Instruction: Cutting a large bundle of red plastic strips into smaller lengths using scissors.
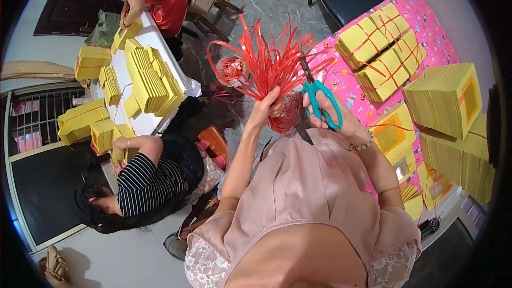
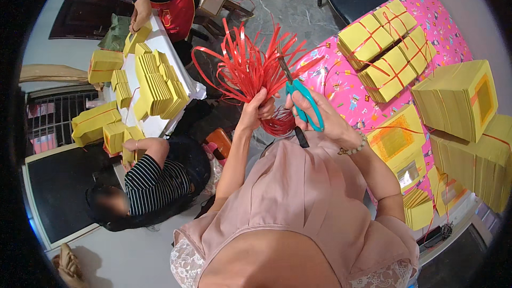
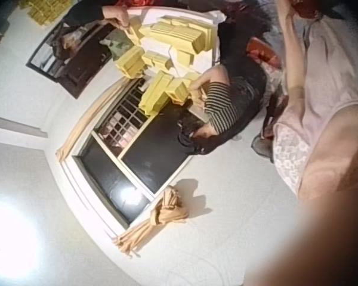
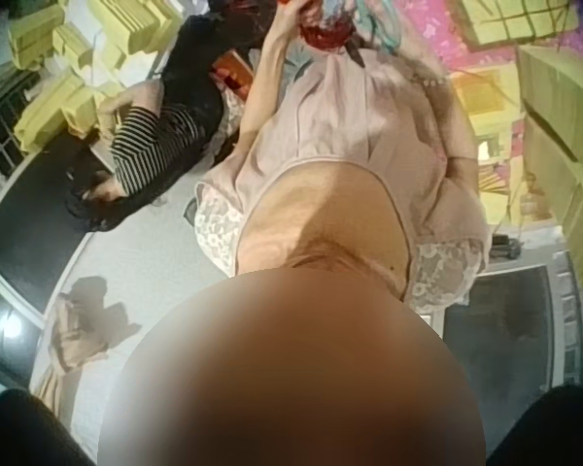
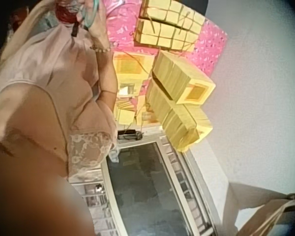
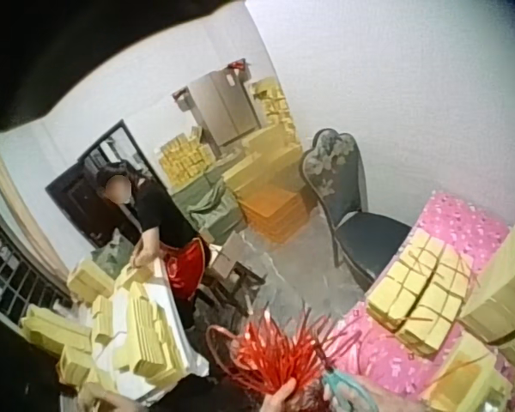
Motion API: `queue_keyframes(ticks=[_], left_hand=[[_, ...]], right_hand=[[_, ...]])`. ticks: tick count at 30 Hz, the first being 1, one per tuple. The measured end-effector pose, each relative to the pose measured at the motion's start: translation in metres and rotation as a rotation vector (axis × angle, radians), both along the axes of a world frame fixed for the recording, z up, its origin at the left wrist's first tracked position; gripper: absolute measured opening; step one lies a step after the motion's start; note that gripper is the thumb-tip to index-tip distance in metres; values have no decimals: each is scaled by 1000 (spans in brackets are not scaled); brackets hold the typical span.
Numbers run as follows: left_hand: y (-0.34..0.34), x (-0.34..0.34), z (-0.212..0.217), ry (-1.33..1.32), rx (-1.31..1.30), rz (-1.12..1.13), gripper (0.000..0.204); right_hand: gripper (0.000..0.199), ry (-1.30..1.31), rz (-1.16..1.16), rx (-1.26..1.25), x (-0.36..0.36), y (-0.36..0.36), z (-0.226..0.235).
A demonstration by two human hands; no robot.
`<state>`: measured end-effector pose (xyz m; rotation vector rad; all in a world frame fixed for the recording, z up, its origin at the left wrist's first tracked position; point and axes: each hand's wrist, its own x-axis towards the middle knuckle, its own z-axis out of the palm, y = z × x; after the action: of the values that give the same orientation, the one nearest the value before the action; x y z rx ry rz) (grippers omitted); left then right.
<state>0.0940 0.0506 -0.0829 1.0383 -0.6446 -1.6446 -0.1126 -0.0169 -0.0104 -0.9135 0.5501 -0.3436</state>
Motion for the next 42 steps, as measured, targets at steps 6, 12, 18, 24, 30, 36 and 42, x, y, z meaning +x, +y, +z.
queue_keyframes(ticks=[6, 12, 18, 24, 30, 36, 42], left_hand=[[1, 2, -1, -6, -15, -4, 44], [4, 2, -6, -61, -67, 31, 42], [11, 0, -19, -212, -85, 130, 27], [5, -12, -6, -364, -48, 319, 23], [7, -6, -20, -473, -73, 326, 12], [8, -4, -33, -545, -147, 271, 19], [9, -8, -29, -593, -226, 285, 19]], right_hand=[[45, -49, -51, 45, 1, 2, -4], [49, -44, -12, 113, 1, 3, -1], [49, -83, 8, 213, 0, 1, 8], [45, 58, -44, 184, -9, 10, 27], [42, 61, -121, 25, -14, 23, 44], [46, 59, 11, 168, 3, 10, 37], [49, 14, -9, 312, 11, 3, 21]])
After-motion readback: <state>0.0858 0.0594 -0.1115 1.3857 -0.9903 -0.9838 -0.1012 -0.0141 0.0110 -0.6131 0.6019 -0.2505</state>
